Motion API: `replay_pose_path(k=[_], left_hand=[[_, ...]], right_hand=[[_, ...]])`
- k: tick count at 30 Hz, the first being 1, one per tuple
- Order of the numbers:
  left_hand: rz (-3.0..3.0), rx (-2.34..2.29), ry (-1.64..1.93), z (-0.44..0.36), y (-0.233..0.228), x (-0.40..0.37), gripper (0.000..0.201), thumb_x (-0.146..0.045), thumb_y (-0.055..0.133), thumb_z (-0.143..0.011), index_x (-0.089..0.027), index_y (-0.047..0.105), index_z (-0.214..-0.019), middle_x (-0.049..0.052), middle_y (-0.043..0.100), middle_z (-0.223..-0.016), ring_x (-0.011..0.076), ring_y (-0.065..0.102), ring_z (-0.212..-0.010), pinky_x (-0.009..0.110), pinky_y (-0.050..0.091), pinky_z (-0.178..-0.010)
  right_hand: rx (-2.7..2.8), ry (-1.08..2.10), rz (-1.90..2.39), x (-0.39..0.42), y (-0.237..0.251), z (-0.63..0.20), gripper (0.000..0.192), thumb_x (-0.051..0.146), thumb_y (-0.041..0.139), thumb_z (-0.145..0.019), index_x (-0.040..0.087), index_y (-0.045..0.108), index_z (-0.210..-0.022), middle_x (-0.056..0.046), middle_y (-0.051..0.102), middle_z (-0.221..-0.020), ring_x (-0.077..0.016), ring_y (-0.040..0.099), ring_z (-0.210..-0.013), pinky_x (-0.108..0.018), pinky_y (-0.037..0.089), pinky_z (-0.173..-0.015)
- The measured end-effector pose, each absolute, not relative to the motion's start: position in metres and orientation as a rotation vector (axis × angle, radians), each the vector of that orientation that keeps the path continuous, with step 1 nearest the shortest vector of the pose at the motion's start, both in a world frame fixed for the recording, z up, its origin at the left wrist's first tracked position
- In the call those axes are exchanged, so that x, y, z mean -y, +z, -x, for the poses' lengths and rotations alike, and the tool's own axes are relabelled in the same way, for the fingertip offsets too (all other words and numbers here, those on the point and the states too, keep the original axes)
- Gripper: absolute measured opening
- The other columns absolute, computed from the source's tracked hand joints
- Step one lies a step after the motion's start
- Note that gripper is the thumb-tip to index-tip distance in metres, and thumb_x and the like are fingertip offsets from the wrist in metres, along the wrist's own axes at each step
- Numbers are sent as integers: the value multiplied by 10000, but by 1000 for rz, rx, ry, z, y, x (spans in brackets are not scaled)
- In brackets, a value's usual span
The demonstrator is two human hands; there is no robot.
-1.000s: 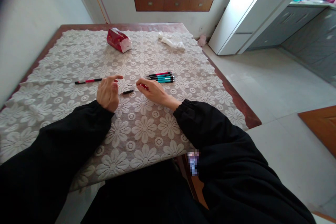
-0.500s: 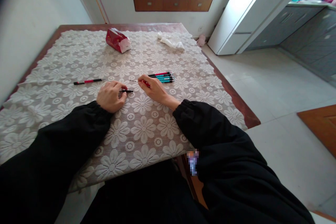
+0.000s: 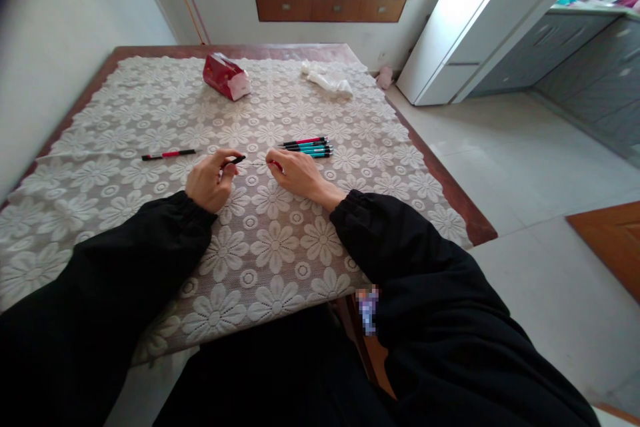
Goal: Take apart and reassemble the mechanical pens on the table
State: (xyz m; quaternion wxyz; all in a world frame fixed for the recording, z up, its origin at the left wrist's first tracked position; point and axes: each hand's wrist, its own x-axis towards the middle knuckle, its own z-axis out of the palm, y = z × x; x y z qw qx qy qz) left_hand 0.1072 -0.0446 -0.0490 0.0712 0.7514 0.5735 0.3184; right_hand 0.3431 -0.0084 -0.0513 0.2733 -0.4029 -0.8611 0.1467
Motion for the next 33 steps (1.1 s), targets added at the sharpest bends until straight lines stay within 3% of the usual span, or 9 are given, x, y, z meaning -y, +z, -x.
replay_pose_path(k=[11, 19, 33], left_hand=[[-2360, -1552, 1015, -106, -49, 46, 395, -158, 452, -944, -247, 691, -1245, 52, 750, -1204, 221, 696, -989, 330, 533, -834], [-2381, -1530, 1022, -105, -50, 45, 395, -158, 454, -934, -241, 706, -1226, 55, 757, -1141, 228, 698, -991, 350, 533, -866], [-2354, -1534, 1076, -107, -48, 48, 407, -140, 442, -921, -234, 742, -1181, 46, 701, -950, 191, 644, -796, 324, 498, -739]], right_hand=[[2352, 377, 1026, 9, -50, -342, 205, 260, 481, -1009, 206, 677, -1035, -38, 727, -943, -162, 610, -806, -273, 332, -698], [2366, 373, 985, 9, -53, -342, 212, 263, 468, -1018, 203, 670, -1038, -44, 724, -950, -161, 611, -821, -275, 337, -709], [2409, 363, 933, 11, -51, -342, 201, 245, 470, -1014, 204, 667, -1020, -29, 706, -912, -150, 569, -769, -284, 310, -704]])
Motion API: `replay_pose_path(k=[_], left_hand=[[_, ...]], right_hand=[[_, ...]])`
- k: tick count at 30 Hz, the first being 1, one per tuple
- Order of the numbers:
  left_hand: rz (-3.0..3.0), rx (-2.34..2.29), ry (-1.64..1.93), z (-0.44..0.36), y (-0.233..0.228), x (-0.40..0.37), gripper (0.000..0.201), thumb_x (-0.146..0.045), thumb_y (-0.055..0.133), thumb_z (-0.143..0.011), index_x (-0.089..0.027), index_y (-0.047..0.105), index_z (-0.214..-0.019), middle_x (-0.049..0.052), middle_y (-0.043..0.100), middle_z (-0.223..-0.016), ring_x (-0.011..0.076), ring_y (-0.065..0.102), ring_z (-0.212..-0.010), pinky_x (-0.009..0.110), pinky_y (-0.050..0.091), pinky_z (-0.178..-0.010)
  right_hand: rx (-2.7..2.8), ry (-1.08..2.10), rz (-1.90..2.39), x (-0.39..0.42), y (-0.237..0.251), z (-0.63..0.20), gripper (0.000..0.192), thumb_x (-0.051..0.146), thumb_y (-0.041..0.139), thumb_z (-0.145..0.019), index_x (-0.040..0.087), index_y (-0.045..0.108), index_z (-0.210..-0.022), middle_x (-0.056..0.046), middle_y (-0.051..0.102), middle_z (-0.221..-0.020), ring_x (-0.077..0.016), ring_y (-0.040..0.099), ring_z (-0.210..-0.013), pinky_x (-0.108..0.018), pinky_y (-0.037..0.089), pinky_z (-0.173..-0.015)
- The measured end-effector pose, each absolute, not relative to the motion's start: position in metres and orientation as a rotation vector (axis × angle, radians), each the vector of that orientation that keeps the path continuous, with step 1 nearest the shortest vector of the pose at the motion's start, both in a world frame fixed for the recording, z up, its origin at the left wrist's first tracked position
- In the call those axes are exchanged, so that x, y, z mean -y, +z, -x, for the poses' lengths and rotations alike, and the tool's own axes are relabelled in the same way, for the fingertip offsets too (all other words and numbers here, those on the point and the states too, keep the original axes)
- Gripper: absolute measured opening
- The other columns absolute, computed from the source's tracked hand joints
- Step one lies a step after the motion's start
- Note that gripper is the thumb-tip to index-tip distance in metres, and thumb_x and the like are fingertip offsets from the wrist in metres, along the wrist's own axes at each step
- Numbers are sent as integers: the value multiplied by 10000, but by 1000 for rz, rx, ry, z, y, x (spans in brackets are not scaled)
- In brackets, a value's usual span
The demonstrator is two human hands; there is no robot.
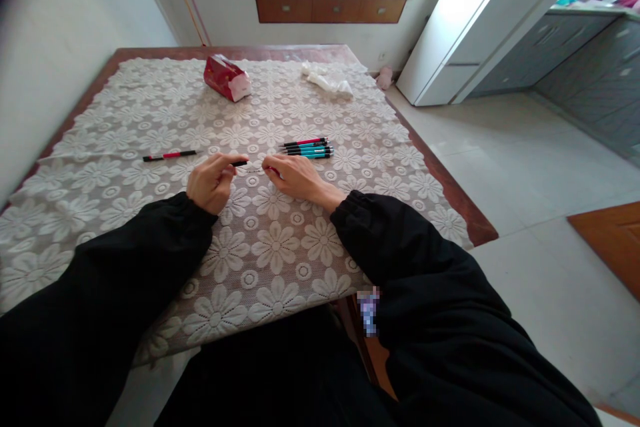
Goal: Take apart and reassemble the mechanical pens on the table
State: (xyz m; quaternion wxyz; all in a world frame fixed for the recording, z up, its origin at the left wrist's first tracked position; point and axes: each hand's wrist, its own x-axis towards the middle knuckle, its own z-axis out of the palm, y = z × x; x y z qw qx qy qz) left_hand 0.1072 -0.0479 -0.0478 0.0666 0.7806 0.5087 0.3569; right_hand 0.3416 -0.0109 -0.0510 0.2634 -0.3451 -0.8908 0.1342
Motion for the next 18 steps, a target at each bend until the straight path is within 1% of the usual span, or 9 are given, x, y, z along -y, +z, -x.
replay_pose_path(k=[9, 18], left_hand=[[-2377, -1456, 1054, -105, -48, 48, 443, -159, 409, -938, -244, 736, -1225, 49, 696, -939, 191, 646, -814, 325, 502, -755], [-2380, -1461, 1046, -106, -47, 49, 408, -197, 416, -979, -234, 726, -1242, 55, 721, -977, 193, 660, -840, 321, 500, -762]], right_hand=[[2437, 357, 961, 11, -50, -342, 206, 223, 466, -1001, 214, 670, -1032, -31, 709, -919, -161, 576, -782, -286, 304, -700], [2468, 360, 921, 13, -50, -342, 199, 219, 484, -985, 209, 679, -1026, -44, 720, -959, -166, 582, -808, -287, 311, -708]])
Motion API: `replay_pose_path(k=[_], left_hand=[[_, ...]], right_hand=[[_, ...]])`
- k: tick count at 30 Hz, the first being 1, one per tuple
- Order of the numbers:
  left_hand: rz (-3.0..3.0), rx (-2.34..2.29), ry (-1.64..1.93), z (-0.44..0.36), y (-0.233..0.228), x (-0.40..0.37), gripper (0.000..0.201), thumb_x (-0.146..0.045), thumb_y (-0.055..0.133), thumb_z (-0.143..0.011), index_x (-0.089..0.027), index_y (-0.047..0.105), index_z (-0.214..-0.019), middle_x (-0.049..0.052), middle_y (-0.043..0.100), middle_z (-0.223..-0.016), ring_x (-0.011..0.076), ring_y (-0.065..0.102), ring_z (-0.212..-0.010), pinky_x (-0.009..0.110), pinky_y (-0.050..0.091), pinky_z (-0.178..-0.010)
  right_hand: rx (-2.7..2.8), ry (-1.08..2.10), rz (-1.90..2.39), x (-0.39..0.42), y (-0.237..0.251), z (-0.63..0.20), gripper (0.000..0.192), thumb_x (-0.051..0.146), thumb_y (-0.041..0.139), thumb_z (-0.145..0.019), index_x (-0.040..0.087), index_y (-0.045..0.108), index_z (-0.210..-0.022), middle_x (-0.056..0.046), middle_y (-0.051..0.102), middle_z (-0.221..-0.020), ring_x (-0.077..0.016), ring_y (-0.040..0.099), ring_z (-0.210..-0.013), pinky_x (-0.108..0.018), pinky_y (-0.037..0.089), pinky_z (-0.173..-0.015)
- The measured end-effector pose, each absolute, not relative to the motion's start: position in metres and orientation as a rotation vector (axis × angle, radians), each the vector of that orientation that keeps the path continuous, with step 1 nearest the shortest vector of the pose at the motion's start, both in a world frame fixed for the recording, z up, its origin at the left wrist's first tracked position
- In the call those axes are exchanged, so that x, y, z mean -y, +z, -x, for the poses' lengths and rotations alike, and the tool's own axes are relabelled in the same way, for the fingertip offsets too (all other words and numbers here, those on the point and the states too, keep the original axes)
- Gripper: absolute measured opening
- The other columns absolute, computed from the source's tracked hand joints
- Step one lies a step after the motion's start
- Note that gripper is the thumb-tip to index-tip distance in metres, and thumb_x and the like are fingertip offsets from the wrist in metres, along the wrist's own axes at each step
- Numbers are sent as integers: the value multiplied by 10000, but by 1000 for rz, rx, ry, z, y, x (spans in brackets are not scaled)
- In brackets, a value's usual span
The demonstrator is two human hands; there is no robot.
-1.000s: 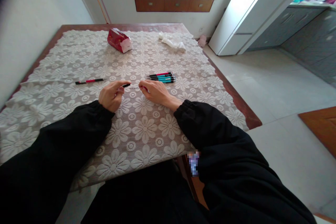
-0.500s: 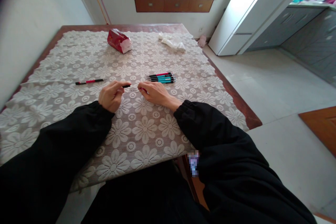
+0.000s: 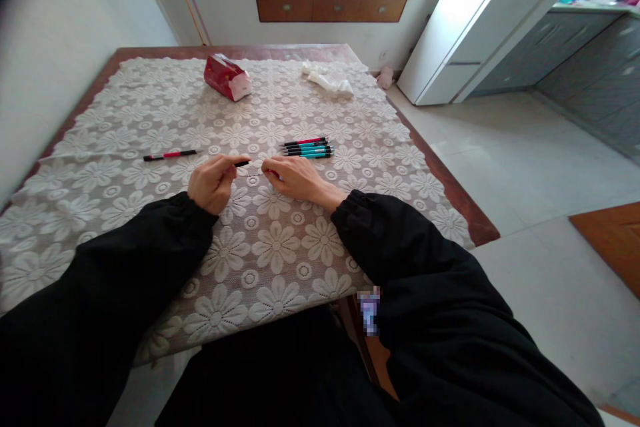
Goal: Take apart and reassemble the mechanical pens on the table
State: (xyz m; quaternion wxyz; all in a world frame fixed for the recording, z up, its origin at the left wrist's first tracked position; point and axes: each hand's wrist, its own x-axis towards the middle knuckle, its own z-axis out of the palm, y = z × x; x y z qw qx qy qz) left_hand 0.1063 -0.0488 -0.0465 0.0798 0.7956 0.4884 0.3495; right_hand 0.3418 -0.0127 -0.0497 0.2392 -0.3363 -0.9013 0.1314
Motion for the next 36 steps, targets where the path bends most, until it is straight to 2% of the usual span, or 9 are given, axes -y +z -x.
replay_pose_path(k=[10, 36], left_hand=[[-2366, -1441, 1026, -106, -47, 51, 387, -220, 425, -993, -237, 745, -1210, 57, 741, -1028, 193, 668, -856, 315, 506, -762], [-2369, -1499, 941, -107, -47, 48, 390, -227, 440, -971, -243, 746, -1213, 52, 778, -1096, 210, 711, -932, 322, 546, -822]], right_hand=[[2416, 351, 982, 11, -51, -341, 202, 238, 485, -994, 207, 683, -1021, -37, 708, -921, -164, 583, -802, -283, 317, -709], [2468, 291, 941, 12, -50, -342, 236, 269, 467, -1019, 214, 695, -1032, -50, 686, -997, -168, 569, -826, -296, 321, -706]])
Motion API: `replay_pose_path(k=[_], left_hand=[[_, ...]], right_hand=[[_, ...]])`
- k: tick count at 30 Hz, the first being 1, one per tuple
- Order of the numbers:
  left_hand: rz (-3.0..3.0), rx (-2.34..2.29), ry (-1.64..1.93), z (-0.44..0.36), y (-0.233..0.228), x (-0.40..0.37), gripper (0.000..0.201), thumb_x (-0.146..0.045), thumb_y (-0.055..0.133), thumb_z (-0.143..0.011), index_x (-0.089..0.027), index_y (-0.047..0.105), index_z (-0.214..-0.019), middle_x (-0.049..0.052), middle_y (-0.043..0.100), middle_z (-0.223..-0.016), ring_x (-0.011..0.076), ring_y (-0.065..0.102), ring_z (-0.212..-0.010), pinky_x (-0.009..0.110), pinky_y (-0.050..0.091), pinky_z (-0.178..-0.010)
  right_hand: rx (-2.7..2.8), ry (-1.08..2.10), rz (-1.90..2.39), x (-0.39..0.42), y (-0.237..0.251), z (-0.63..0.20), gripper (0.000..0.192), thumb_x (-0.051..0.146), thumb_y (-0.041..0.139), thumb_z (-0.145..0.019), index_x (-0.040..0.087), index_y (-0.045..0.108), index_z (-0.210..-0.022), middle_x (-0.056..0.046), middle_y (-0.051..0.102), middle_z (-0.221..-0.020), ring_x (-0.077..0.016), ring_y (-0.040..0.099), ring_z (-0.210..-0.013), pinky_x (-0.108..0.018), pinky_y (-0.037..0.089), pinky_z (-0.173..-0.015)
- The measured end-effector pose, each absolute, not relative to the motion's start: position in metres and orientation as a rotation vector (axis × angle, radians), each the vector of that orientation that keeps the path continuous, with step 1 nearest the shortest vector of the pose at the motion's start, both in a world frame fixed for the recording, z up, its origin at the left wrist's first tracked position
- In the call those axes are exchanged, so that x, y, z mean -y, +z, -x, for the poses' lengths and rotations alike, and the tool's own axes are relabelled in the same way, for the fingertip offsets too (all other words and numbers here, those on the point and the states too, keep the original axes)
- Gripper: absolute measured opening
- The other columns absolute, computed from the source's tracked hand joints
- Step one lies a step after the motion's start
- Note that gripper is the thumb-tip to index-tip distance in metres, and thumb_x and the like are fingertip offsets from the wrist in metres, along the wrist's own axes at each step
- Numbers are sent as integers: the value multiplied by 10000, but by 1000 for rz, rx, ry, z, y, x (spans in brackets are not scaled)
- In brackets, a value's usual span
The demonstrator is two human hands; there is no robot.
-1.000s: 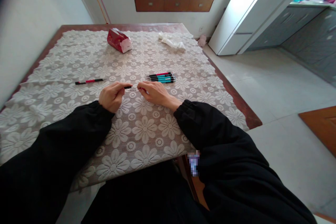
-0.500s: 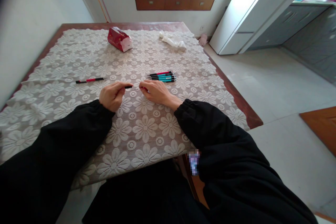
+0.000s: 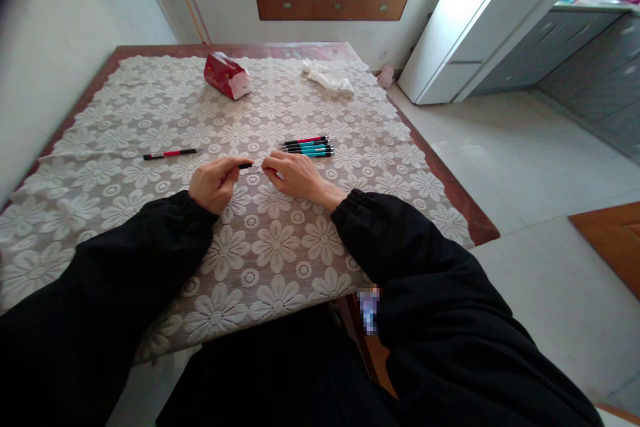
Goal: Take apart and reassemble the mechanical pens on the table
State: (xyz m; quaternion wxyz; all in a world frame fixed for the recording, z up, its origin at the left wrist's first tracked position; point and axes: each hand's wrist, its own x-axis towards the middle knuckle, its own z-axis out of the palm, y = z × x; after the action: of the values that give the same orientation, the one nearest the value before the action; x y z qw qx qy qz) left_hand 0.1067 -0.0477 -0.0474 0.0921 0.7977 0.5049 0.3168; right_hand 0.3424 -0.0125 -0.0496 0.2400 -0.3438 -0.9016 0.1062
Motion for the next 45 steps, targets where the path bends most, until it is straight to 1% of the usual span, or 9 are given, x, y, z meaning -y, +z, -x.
replay_pose_path(k=[6, 13, 18, 24, 28, 34, 40, 45], left_hand=[[-2368, -1464, 967, -107, -46, 49, 375, -225, 454, -973, -247, 745, -1208, 55, 776, -1086, 208, 708, -886, 322, 537, -781], [-2357, -1498, 903, -106, -49, 45, 378, -202, 454, -962, -251, 739, -1206, 50, 772, -1094, 210, 701, -904, 325, 530, -798], [-2364, -1466, 923, -106, -48, 46, 401, -175, 428, -960, -247, 716, -1231, 33, 757, -947, 199, 689, -854, 318, 523, -790], [-2378, -1430, 937, -106, -51, 45, 394, -182, 420, -981, -238, 698, -1254, 44, 748, -1004, 199, 686, -898, 312, 521, -806], [-2426, -1340, 888, -106, -51, 46, 406, -208, 402, -1010, -243, 692, -1293, 40, 736, -988, 186, 679, -861, 302, 513, -794], [-2377, -1447, 951, -104, -50, 45, 432, -142, 431, -946, -249, 718, -1251, 25, 737, -938, 182, 672, -819, 295, 496, -752], [-2369, -1468, 916, -104, -51, 44, 411, -158, 434, -936, -238, 737, -1202, 30, 735, -924, 188, 661, -791, 305, 492, -733], [-2340, -1453, 945, -105, -50, 44, 413, -143, 446, -917, -236, 743, -1189, 31, 742, -931, 191, 669, -809, 309, 494, -740]], right_hand=[[2457, 292, 962, 12, -50, -342, 216, 252, 483, -1006, 211, 695, -1022, -45, 686, -973, -165, 566, -805, -296, 315, -697], [2440, 307, 957, 11, -51, -343, 210, 252, 488, -1006, 211, 693, -1022, -40, 687, -964, -160, 570, -802, -293, 318, -701], [2404, 309, 1019, 10, -51, -342, 195, 243, 508, -991, 206, 697, -1015, -43, 690, -967, -159, 561, -789, -293, 309, -691], [2402, 321, 1027, 12, -49, -342, 196, 237, 507, -987, 202, 697, -1015, -46, 695, -975, -158, 557, -790, -288, 308, -692], [2409, 309, 1009, 11, -50, -343, 197, 238, 508, -988, 200, 697, -1025, -46, 695, -973, -158, 568, -801, -282, 311, -693], [2386, 301, 1017, 11, -50, -343, 202, 250, 494, -994, 206, 691, -1012, -39, 688, -956, -157, 560, -787, -286, 311, -690], [2326, 324, 1044, 13, -46, -342, 191, 244, 492, -991, 203, 679, -987, -36, 685, -952, -155, 564, -799, -283, 332, -707], [2320, 335, 1038, 12, -46, -343, 186, 244, 491, -990, 205, 673, -983, -36, 687, -956, -155, 568, -804, -282, 335, -703]])
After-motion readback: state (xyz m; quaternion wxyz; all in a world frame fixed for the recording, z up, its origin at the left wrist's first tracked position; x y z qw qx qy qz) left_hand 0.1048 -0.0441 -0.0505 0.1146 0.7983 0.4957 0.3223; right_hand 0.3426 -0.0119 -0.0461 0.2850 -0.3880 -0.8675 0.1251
